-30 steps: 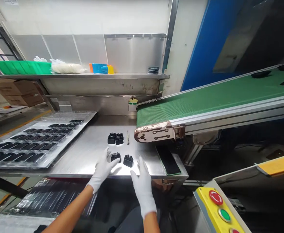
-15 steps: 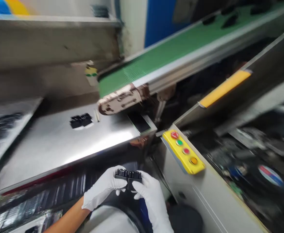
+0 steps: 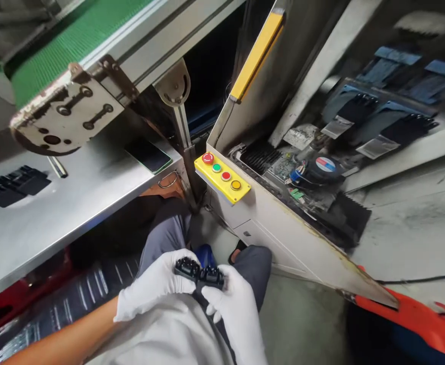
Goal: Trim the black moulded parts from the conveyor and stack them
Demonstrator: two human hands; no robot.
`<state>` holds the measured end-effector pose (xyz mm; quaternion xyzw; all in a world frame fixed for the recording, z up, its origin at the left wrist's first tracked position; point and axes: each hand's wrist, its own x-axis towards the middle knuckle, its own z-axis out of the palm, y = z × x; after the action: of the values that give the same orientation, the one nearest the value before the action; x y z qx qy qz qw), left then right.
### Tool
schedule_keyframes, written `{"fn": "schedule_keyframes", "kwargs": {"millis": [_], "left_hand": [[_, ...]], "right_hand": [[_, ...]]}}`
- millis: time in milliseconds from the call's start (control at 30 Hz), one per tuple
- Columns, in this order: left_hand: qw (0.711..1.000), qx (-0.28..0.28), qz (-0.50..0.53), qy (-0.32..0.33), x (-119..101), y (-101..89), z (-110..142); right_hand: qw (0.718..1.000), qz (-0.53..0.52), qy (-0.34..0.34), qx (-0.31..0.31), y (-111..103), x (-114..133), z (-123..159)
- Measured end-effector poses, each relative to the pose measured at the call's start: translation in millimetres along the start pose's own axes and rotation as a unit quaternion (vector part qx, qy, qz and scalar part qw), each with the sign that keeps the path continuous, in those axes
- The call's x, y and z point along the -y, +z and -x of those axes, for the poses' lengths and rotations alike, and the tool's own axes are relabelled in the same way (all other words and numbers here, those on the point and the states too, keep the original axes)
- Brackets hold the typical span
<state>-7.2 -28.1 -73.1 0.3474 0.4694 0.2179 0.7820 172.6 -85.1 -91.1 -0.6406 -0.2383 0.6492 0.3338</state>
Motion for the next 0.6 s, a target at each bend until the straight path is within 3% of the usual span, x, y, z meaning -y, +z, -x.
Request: {"fn": "schedule_keyframes", "kwargs": {"millis": [67, 133, 233, 300, 433, 600], "left_hand": [[0.997, -0.017, -0.032, 0.065, 0, -1.3, 1], [0.98, -0.023, -0.1, 0.17, 2, -3.4, 2], [0.912, -0.02, -0.213, 0.351, 2, -4.7, 7], [0.867, -0.023, -0.255, 0.428, -1, -3.3, 11], [0.804, -0.011, -0.308, 0.509, -9, 1.4, 13], [0.78, -0.022, -0.327, 0.533, -11, 1.8, 13]], "right_hand": [[0.999, -0.022, -0.039, -0.007, -2, -1, 2], [0.993, -0.021, -0.118, -0.014, -4, -1, 6], [0.962, 0.039, -0.271, -0.015, -6, 5, 17], [0.933, 0.088, -0.347, -0.022, -6, 11, 25], [0.886, 0.159, -0.432, -0.057, -6, 19, 36], [0.853, 0.227, -0.466, -0.057, -10, 20, 38]]}}
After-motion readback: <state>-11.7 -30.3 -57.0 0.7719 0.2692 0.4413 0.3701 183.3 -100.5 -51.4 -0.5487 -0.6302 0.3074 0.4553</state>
